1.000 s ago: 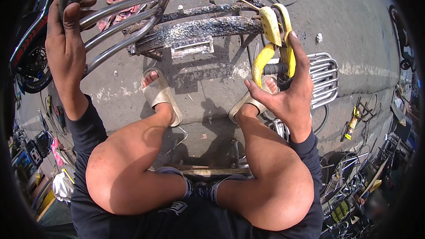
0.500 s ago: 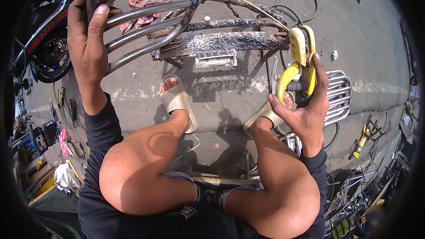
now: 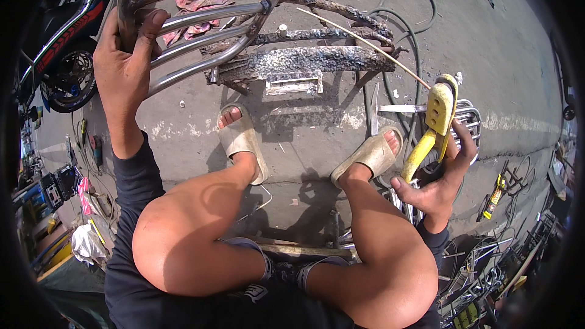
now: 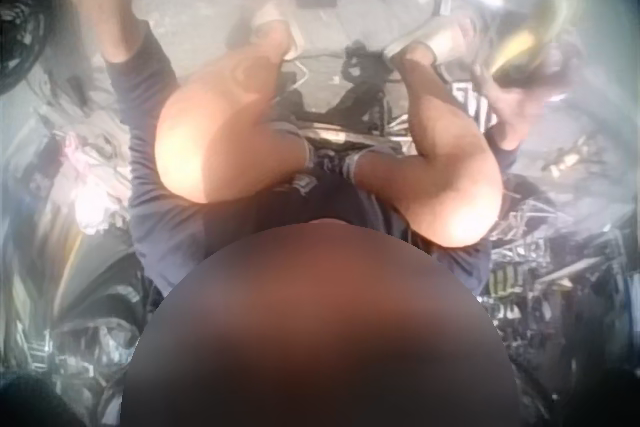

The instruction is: The person welds a chrome metal frame using a handheld welding torch, then uses a curved metal bar to tap and inspect the welds. The person repeats this process on a second frame.

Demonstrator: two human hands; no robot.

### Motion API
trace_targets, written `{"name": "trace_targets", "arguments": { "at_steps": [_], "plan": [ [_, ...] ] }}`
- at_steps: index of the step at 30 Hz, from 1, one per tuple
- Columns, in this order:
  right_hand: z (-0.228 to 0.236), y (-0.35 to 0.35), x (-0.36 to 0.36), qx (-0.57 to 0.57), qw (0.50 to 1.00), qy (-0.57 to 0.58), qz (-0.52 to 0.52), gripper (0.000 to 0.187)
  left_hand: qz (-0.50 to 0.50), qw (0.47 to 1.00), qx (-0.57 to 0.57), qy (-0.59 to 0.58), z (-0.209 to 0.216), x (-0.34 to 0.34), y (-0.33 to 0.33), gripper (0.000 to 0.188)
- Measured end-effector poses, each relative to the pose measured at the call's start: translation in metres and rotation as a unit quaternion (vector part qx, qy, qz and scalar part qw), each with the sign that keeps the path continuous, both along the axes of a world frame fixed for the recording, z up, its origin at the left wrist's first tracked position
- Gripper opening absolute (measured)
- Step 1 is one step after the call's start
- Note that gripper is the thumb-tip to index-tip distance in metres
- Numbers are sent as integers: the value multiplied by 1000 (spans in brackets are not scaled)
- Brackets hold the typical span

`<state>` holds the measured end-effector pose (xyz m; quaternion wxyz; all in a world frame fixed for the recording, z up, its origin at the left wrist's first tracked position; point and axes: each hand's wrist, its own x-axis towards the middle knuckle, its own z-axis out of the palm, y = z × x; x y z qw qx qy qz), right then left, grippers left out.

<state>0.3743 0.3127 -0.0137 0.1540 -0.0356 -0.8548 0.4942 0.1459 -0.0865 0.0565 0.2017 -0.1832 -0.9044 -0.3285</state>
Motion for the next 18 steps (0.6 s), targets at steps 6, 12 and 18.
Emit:
{"name": "trace_targets", "arguments": {
  "at_steps": [6, 12, 18],
  "plan": [
    [2, -3, -4, 24, 996, 7, 90, 121, -14, 984, 59, -169, 14, 16, 9, 29],
    [-5, -20, -23, 94, 987, 46, 121, 116, 21, 985, 28, -167, 12, 23, 19, 35],
    [-1, -25, -29, 122, 982, 67, 126, 116, 30, 982, 32, -186, 16, 21, 18, 33]
  ]
}}
